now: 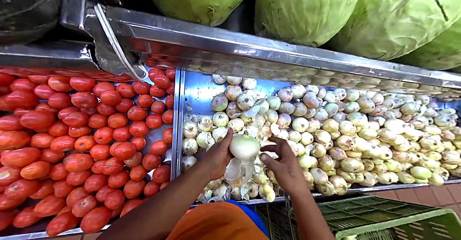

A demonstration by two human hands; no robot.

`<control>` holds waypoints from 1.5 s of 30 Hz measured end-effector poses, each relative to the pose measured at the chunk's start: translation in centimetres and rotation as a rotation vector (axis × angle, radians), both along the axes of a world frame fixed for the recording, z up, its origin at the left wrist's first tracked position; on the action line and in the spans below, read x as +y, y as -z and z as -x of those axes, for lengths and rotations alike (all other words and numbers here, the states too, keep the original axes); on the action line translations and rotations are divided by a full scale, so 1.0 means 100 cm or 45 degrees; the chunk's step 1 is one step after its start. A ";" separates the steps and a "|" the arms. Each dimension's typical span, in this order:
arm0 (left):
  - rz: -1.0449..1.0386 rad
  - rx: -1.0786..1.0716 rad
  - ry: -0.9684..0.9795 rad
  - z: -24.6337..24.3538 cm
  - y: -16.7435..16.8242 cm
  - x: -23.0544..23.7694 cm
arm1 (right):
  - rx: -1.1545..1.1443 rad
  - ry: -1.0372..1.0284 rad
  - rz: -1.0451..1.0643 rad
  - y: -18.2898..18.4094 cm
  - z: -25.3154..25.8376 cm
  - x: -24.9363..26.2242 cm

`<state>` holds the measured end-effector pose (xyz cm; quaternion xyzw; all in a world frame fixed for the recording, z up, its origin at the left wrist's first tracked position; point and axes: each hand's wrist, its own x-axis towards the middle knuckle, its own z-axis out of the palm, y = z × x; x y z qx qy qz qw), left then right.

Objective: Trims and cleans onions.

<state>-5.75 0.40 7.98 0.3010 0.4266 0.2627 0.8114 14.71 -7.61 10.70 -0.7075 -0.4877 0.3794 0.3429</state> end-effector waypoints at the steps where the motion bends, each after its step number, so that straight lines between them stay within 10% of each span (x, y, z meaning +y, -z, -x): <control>1: -0.131 0.030 0.090 -0.001 0.002 -0.002 | 0.012 -0.100 0.081 -0.002 0.004 0.006; 5: -0.731 0.162 0.507 0.005 0.008 -0.011 | 0.143 -0.162 0.251 0.000 0.009 0.013; 16: -1.257 0.808 0.766 -0.027 0.008 -0.025 | 0.608 0.301 -0.002 0.011 -0.003 -0.018; 26: -2.550 0.277 0.911 -0.036 -0.026 0.010 | 1.301 -0.031 -0.565 0.054 -0.053 -0.061; 33: -1.696 1.146 0.774 -0.045 -0.029 0.059 | 1.485 -0.025 -0.560 0.060 -0.072 -0.075; 40: -1.280 0.593 1.013 -0.077 -0.040 -0.036 | 1.645 0.044 -0.506 0.055 -0.057 -0.076; 45: -1.633 0.597 0.944 -0.083 -0.019 -0.057 | 1.343 0.290 -0.343 0.048 -0.065 -0.093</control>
